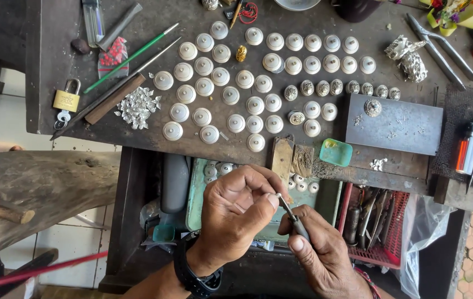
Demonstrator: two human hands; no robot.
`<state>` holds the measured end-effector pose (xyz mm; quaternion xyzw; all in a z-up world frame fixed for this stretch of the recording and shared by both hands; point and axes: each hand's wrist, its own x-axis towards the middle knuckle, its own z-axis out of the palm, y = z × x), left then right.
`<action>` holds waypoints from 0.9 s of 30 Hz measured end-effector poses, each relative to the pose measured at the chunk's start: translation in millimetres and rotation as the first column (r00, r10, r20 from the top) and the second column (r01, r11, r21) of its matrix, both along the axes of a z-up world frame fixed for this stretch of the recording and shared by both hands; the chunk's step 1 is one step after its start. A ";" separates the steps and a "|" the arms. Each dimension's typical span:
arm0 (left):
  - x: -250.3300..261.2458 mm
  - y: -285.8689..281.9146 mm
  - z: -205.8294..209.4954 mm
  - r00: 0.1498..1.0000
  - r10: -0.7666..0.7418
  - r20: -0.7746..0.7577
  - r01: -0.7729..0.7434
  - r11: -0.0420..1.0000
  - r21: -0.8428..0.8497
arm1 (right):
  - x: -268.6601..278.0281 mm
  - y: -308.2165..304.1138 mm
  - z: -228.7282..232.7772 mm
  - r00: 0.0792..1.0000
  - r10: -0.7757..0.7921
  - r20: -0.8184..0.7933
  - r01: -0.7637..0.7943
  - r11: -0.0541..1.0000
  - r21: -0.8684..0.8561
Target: Using pliers to attach small silver rings to decorative silver domes as part of a jewelry assembly process.
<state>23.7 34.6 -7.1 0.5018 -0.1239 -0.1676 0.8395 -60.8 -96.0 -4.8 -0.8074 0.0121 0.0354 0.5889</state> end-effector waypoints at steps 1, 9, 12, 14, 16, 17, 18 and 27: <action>-0.2 -0.1 -0.4 1.000 0.001 0.000 -0.001 1.000 0.000 | -0.7 -0.4 -0.6 1.000 0.001 0.000 -0.001 1.000 0.000; 0.8 0.1 0.1 1.000 -0.015 0.007 0.015 1.000 -0.003 | -1.0 -1.5 -2.7 1.000 -0.015 -0.016 0.015 0.999 -0.035; 1.1 -0.7 -1.1 1.000 0.002 0.025 -0.002 1.000 0.013 | -1.1 -1.3 -2.7 1.000 -0.016 -0.022 0.016 0.999 -0.039; 0.3 -1.0 -1.8 1.000 0.001 0.018 -0.001 1.000 0.005 | -0.5 -2.1 -2.6 1.000 -0.004 -0.001 0.004 0.999 -0.055; 0.1 -1.2 -2.2 1.000 0.000 0.009 0.000 1.000 -0.002 | -0.5 -2.8 -3.4 1.000 0.009 0.019 -0.007 0.997 -0.071; 0.2 -1.2 -2.2 1.000 0.001 0.011 -0.001 1.000 -0.008 | -1.0 -3.2 -4.2 1.000 0.006 0.028 -0.004 0.996 -0.086; 0.5 -1.2 -2.3 1.000 0.003 0.015 -0.003 1.000 -0.014 | -1.1 -3.7 -5.2 0.999 0.005 0.040 -0.001 0.995 -0.101; -0.2 -0.7 -5.0 1.000 -0.004 0.001 0.004 1.000 -0.004 | -3.1 -5.5 -8.0 0.999 0.006 0.032 -0.003 0.994 -0.113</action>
